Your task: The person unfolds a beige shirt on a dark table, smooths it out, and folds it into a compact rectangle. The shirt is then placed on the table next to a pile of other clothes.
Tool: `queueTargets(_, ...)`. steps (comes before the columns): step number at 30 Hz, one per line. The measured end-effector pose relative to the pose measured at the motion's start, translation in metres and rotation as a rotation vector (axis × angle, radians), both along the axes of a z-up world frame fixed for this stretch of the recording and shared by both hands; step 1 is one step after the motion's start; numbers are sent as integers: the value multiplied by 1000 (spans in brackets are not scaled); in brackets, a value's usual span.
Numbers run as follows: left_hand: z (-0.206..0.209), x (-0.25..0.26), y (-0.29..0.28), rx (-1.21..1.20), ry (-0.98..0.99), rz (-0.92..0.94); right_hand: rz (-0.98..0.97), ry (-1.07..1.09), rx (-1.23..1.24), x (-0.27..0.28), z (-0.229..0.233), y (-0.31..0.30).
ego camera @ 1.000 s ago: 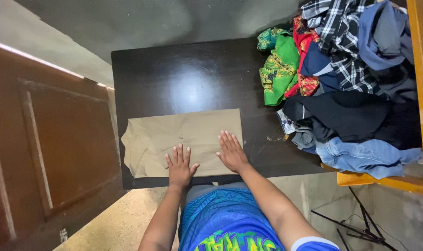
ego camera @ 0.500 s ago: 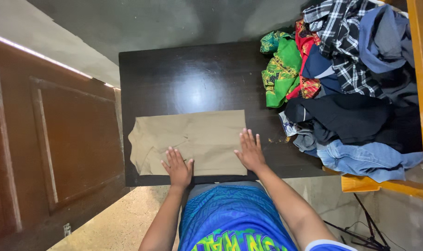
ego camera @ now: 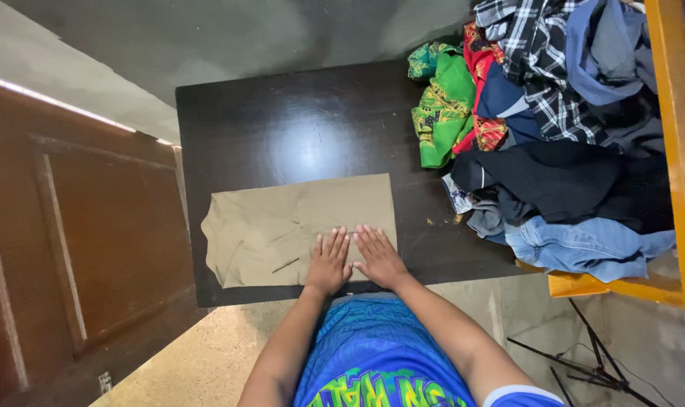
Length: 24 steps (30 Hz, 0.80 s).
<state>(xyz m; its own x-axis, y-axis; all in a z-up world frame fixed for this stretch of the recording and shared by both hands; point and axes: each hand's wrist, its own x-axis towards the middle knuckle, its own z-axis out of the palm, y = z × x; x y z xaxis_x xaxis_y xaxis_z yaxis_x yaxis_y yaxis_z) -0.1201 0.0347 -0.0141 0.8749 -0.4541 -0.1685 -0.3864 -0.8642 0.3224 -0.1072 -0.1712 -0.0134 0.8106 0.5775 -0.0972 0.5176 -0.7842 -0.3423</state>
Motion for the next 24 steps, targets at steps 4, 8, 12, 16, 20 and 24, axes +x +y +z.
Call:
queueTargets(4, 0, 2, 8, 38, 5, 85, -71, 40, 39, 2, 3, -17)
queueTargets(8, -3, -9, 46, 117, -39, 172, -108, 48, -15, 0, 12, -29)
queueTargets(12, -3, -15, 78, 137, -43, 262, -89, 58, -123, 2, 17, -46)
queueTargets(16, 4, -20, 98, 86, -46, 420, -154, 29, -113, -3, 16, -61)
queueTargets(20, 8, -13, 93, -27, -82, 426, -282, -7, -52, 7, 14, -62)
queueTargets(24, 8, 11, 48, -123, -194, 129, -226, 32, 17, 29, 15, -36)
